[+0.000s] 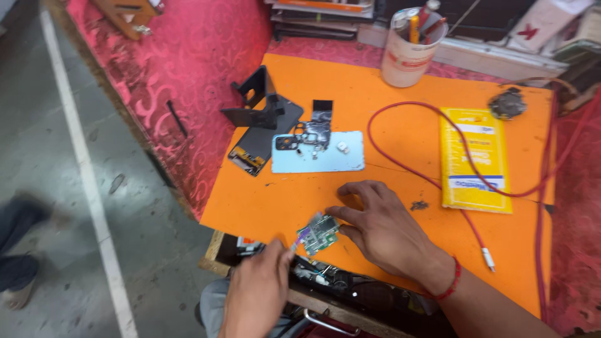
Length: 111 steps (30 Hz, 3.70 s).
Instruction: The person cleans and works on a small circuit board from a mobile phone using a small brush and their fingers, while other phone parts sit nearby on an orange workbench.
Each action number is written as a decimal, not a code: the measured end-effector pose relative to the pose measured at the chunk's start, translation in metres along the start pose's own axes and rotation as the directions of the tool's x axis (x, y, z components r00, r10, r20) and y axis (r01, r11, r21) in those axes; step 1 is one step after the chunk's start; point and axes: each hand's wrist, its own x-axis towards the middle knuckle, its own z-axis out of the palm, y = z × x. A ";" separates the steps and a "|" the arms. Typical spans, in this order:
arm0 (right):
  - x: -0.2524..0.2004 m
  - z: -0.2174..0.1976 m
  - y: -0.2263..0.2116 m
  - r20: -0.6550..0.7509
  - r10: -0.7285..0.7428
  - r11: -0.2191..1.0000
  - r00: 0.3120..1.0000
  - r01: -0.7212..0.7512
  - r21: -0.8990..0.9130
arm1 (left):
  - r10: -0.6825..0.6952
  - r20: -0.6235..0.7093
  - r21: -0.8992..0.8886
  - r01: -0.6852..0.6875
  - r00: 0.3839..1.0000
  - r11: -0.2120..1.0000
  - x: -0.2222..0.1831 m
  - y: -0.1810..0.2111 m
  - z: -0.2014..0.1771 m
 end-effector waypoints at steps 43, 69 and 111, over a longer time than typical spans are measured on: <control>-0.005 0.008 0.003 -0.006 0.105 0.993 0.994 -0.104 0.048 | 0.187 -0.018 0.056 -0.186 0.982 0.981 -0.030 0.001 0.033; -0.004 0.012 -0.019 -0.184 0.019 1.000 0.983 -0.014 0.028 | 0.097 0.211 0.212 -0.143 0.973 0.967 -0.018 0.008 0.011; -0.007 0.005 -0.024 -0.036 0.220 0.969 0.975 -0.214 0.125 | 0.247 0.034 0.199 -0.249 0.968 0.948 -0.017 0.011 0.014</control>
